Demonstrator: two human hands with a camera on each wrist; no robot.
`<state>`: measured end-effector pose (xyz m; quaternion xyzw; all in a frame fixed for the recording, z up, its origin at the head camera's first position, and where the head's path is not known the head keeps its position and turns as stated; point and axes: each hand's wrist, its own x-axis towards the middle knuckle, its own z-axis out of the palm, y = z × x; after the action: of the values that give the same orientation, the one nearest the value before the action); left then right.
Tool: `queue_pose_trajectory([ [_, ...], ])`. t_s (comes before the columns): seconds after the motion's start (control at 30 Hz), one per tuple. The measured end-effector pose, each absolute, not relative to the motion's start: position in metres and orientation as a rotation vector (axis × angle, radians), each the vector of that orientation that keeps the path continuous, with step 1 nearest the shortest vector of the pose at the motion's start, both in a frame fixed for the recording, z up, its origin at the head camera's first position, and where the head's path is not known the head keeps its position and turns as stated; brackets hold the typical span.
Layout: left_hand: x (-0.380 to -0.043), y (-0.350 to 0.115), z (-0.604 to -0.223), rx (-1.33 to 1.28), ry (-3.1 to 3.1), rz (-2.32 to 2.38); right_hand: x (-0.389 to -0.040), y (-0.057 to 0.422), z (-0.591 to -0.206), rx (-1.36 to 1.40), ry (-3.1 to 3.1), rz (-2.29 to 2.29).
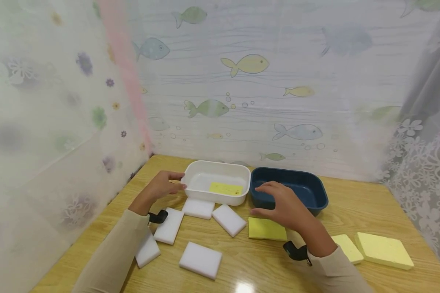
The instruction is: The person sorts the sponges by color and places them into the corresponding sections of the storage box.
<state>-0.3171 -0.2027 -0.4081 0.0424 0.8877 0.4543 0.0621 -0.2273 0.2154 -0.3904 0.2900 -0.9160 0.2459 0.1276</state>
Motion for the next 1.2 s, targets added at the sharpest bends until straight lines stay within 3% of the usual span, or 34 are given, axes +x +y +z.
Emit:
queue_pose_trajectory([
  [1.2,-0.314,-0.200,-0.406,0.122,2.675,1.378,-0.198,0.263,-0.421,0.854,-2.725,0.669],
])
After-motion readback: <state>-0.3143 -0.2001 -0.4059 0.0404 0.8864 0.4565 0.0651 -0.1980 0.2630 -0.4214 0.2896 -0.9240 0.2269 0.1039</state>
